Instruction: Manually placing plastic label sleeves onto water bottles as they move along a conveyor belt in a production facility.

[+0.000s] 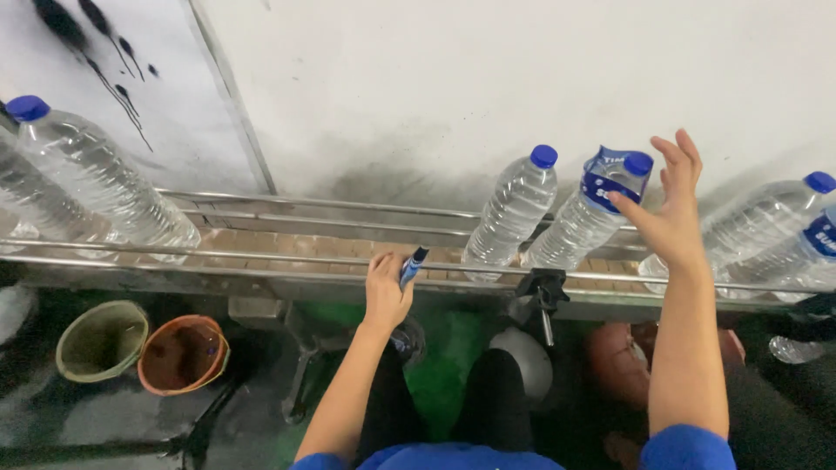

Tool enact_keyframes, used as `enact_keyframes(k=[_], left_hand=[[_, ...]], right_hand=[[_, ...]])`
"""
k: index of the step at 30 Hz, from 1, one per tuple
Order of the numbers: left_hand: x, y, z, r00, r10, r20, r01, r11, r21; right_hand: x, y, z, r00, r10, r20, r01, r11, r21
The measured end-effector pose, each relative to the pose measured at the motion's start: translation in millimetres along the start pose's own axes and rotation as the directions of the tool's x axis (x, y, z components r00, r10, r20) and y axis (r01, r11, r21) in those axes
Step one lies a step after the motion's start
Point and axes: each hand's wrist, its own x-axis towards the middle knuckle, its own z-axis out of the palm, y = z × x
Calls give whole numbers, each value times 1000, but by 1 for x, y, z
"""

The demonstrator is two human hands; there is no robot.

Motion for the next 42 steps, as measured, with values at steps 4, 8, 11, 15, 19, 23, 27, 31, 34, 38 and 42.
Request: enact_keyframes(k=[4,8,11,15,19,23,27,31,34,38,42], left_hand=[[2,6,3,998,30,-60,-31,999,-11],[7,5,0,996,73,-58,-72,997,13],[5,6,-3,998,69,-15,-69,998,-5],[6,1,0,998,65,-11,-65,998,25],[7,5,-2,996,85,-28,-84,996,21],[6,0,3,997,76,-23,-76,997,19],[0,1,6,993,99,-70,-98,995,10],[4,-2,9,981,138,-134,-138,990,6],[5,-2,8,981,132,-139,-132,991,10],[4,10,5,986,59,-156,-55,998,30],[8,1,6,984,105,-142,-103,994,23]], right_hand=[[-6,4,-1,972,233,22,-234,968,88],[-19,51,25,955,191,-229,-137,963,231],[-27,80,20,919,327,-219,-298,942,155],[-38,94,23,920,271,-282,-239,960,143],[-54,99,17,884,356,-303,-319,933,165],[-53,92,1,809,508,-296,-495,860,124],[-81,106,9,839,391,-378,-308,914,262],[-154,126,71,514,267,-815,-223,959,174],[-289,272,180,464,520,-717,-514,818,260],[-383,268,225,550,609,-572,-577,772,267],[-381,250,253,603,675,-426,-615,733,292]])
